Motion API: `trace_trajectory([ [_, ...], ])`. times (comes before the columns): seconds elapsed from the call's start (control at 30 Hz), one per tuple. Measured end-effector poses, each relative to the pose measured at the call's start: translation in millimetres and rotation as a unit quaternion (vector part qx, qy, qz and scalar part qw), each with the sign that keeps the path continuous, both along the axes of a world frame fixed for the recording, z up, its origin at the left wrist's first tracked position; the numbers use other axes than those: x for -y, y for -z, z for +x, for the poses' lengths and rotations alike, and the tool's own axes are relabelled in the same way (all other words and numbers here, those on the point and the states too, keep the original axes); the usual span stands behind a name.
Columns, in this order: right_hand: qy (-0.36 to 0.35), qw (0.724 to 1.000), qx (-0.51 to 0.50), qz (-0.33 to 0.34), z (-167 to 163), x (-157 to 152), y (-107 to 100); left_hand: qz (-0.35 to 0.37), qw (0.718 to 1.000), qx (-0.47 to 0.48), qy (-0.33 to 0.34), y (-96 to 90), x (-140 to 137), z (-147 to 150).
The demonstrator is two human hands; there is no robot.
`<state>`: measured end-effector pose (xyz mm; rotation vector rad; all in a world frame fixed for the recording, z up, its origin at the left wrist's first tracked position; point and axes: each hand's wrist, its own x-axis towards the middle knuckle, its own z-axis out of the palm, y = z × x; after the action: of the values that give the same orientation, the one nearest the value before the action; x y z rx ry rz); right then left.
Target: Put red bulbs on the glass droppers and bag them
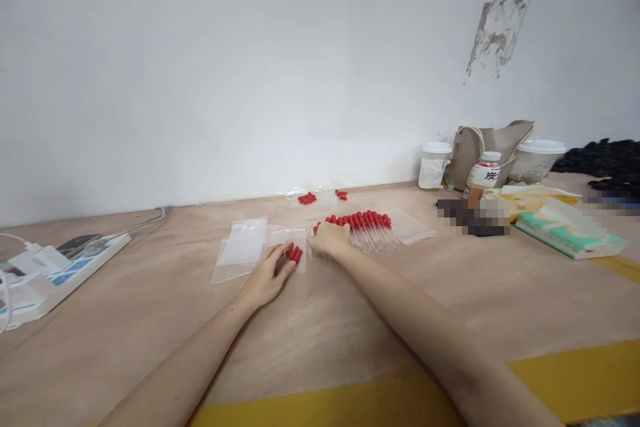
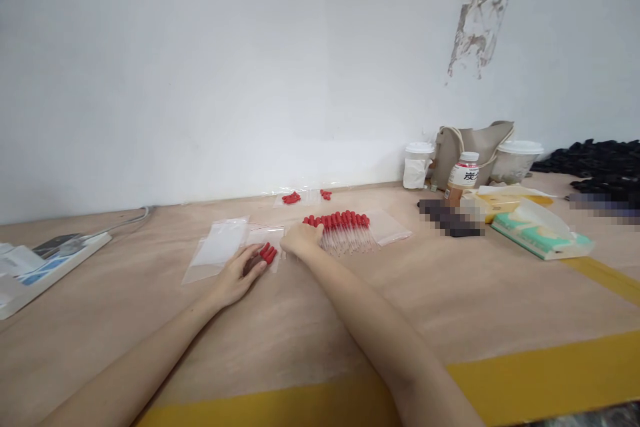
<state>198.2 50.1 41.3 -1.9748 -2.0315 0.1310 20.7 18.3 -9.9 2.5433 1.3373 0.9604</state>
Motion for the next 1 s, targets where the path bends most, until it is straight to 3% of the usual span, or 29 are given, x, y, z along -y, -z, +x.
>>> trace_trajectory([
  [0.1, -0.019, 1.0, -0.016, 0.014, 24, 17, -1, 0.052, 0.995, 0.044, -0.076, -6.6, 2, 0],
  [0.2, -0.091, 0.992, -0.066, 0.059, 57, 40, 10, 0.076, 0.983, 0.063, -0.154, -20.9, 3, 0],
  [0.33, -0.179, 0.969, -0.14, 0.096, 93, 67, 34, -0.022, 0.979, -0.019, -0.203, -35.8, -7, 4],
  [0.43, -0.187, 0.953, -0.211, 0.115, 106, 76, 45, -0.078, 0.971, -0.041, -0.223, -36.7, -24, 8],
  [0.63, -0.197, 0.935, -0.281, 0.087, 108, 74, 53, -0.165, 0.947, -0.073, -0.264, -37.1, -48, 15],
  [0.77, -0.193, 0.924, -0.317, 0.09, 108, 71, 57, -0.177, 0.95, -0.081, -0.246, -46.8, -46, 22],
  [0.9, -0.215, 0.915, -0.326, 0.104, 108, 70, 61, -0.105, 0.974, -0.053, -0.195, -52.2, -25, 27],
  [0.97, -0.221, 0.915, -0.317, 0.111, 107, 70, 62, -0.06, 0.987, -0.029, -0.144, -45.5, -8, 28],
  [1.0, -0.221, 0.916, -0.315, 0.116, 105, 70, 62, -0.014, 0.998, -0.003, -0.062, -39.7, 2, 29],
])
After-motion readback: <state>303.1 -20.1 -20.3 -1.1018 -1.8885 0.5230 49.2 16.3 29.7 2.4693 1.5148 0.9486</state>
